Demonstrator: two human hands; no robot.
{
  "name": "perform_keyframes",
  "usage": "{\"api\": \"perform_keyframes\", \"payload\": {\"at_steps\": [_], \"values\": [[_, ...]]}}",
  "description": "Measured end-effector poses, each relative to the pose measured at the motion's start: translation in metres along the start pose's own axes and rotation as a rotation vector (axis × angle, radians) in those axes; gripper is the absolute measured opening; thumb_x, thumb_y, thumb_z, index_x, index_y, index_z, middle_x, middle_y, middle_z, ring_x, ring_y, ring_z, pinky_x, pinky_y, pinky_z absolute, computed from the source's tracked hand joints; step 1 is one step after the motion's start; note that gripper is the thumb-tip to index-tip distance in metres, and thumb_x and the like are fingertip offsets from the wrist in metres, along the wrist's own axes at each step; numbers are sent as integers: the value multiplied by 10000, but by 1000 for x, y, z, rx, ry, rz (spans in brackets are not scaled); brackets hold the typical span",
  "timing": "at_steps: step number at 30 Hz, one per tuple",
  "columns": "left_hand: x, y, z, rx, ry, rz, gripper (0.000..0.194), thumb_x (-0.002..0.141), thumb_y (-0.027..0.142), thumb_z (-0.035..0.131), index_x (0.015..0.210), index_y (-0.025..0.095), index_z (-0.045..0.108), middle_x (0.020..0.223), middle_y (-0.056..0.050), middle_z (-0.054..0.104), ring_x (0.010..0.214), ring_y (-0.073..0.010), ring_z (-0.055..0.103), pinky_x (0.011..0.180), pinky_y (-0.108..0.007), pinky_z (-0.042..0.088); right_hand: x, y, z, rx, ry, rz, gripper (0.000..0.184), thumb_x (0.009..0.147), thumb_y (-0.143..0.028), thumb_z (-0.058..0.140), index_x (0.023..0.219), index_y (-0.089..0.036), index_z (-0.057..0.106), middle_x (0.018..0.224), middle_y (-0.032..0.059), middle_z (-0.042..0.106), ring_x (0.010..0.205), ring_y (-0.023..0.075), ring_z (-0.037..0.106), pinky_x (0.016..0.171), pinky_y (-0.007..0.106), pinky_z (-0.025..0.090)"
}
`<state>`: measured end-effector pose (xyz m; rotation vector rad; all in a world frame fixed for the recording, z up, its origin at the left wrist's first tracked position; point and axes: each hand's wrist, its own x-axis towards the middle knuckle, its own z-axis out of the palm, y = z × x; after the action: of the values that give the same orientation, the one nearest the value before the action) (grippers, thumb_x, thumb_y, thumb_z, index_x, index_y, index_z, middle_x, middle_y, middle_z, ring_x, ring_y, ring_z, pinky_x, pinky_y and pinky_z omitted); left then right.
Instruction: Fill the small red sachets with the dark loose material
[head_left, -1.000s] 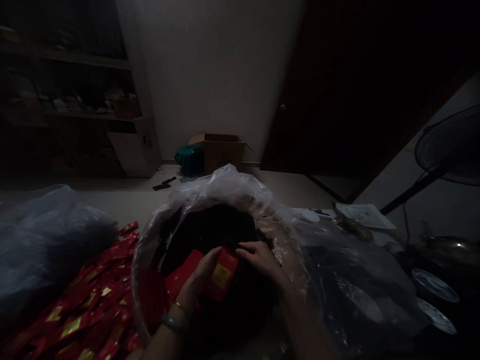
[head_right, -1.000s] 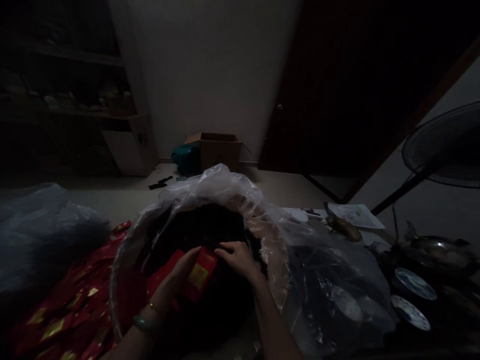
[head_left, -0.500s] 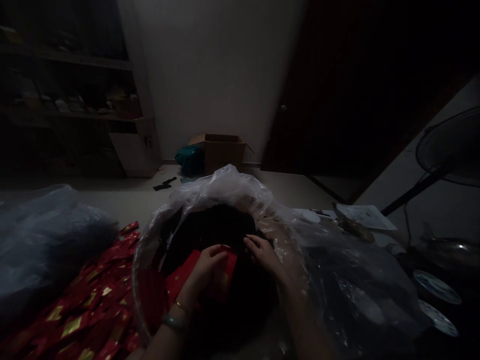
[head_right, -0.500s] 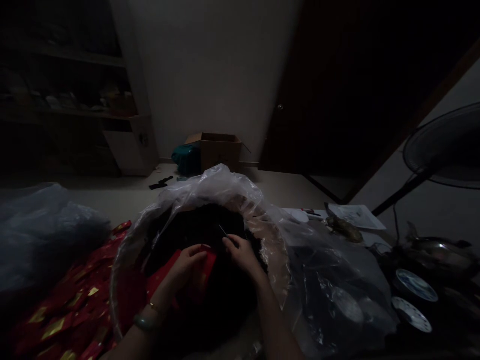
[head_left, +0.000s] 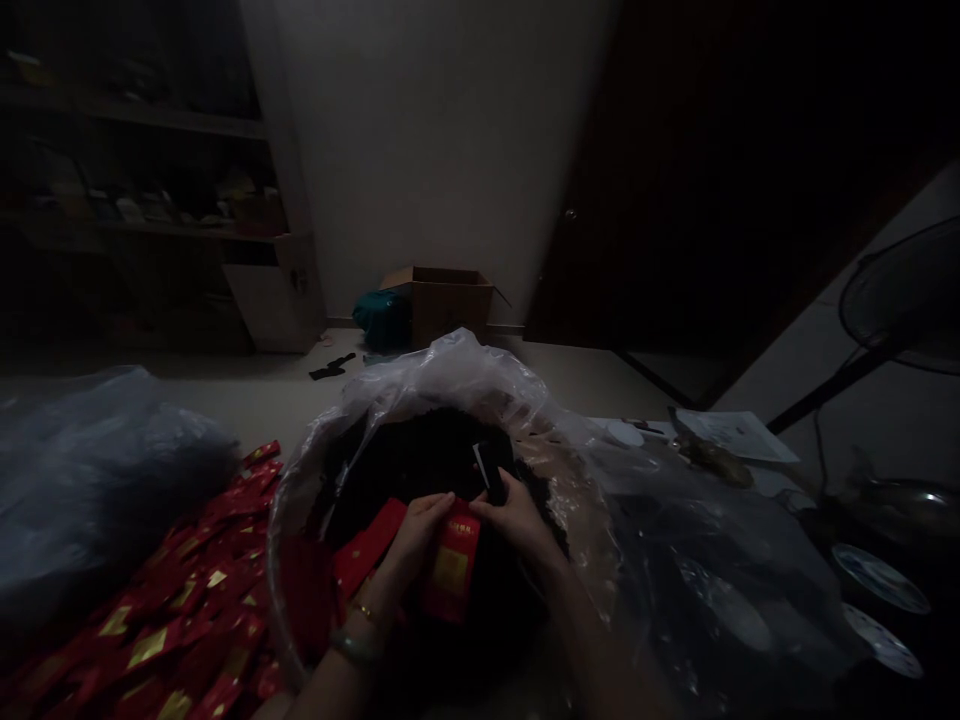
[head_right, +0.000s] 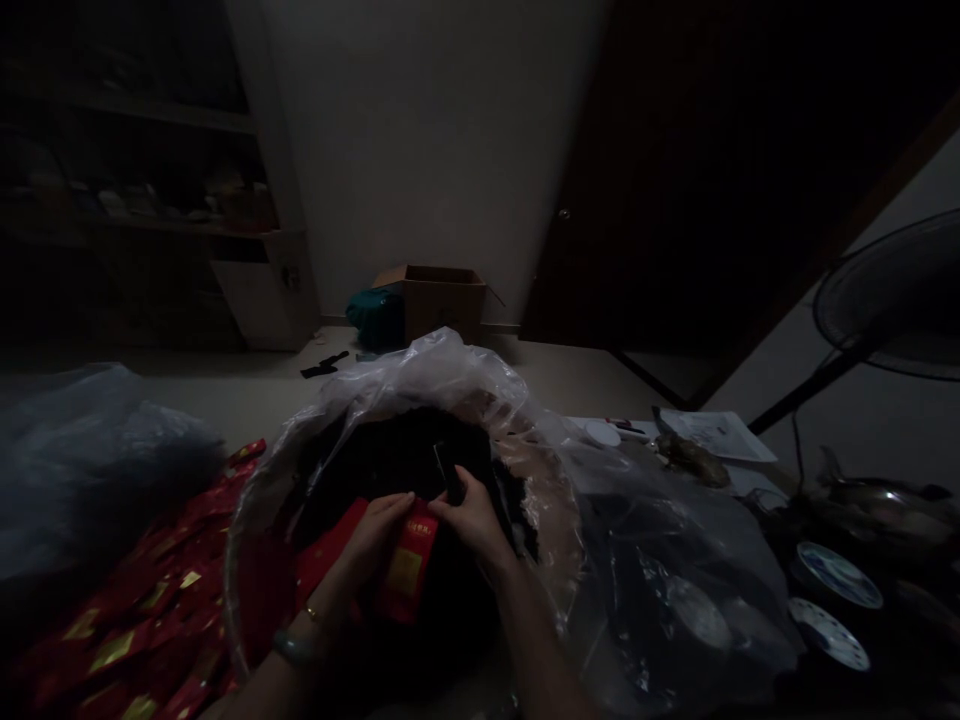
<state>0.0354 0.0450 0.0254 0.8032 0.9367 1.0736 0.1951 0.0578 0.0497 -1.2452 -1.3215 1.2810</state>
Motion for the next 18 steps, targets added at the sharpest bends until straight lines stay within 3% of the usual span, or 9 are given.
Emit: {"api": "perform_keyframes", "payload": {"at_steps": [3,6,9,10,12,14,16,18], "values": [[-4,7,2,-64,-88,-106,409,671,533,673,698,125,655,591,-18,646,503,-123,538,546,-240,415,1,1,-8,28,34,29,487,519,-278,749,969,-175,594,589,-46,602,531,140,560,518,248,434],[-11,12,7,-87,-279,-338,558,771,614,492,951,116,671,707,-76,695,577,-185,622,625,-312,469,1,0,-12,75,77,61,454,528,-326,756,924,-165,605,573,-33,611,481,130,542,475,241,415],[-16,19,3,-95,-350,-427,656,814,645,358,1092,116,630,704,-84,690,536,-187,613,592,-325,471,-1,-6,-12,175,82,54,529,556,-384,751,1006,-161,583,711,13,673,477,113,542,431,220,393],[-16,22,-3,-120,-315,-380,670,814,653,337,1118,127,618,702,-80,686,519,-175,596,575,-313,464,-1,-8,-12,201,95,44,579,566,-403,748,1059,-164,562,776,32,689,475,109,542,413,213,381],[-16,31,-18,-224,-161,-157,725,778,727,251,1224,238,546,808,-69,699,535,-176,590,551,-316,457,-1,-11,-15,224,154,23,631,603,-441,730,1132,-165,524,859,61,700,467,102,536,382,205,358],[-13,41,-35,-278,48,122,615,784,706,279,1288,394,443,1046,-27,686,739,-186,639,641,-307,471,-1,-12,-18,229,222,8,609,644,-463,704,1139,-158,521,879,76,701,453,95,520,364,203,344],[-9,49,-47,-213,235,396,578,807,667,259,1311,416,387,1267,-4,585,991,-201,605,778,-317,461,0,-11,-22,230,257,4,574,672,-472,682,1122,-149,529,886,88,699,446,88,509,357,201,342],[-4,53,-52,159,311,341,609,802,657,249,1218,295,508,1243,-61,596,1044,-238,579,813,-340,449,1,-9,-25,210,256,4,552,690,-481,663,1104,-139,539,892,101,698,439,86,505,352,203,340]]}}
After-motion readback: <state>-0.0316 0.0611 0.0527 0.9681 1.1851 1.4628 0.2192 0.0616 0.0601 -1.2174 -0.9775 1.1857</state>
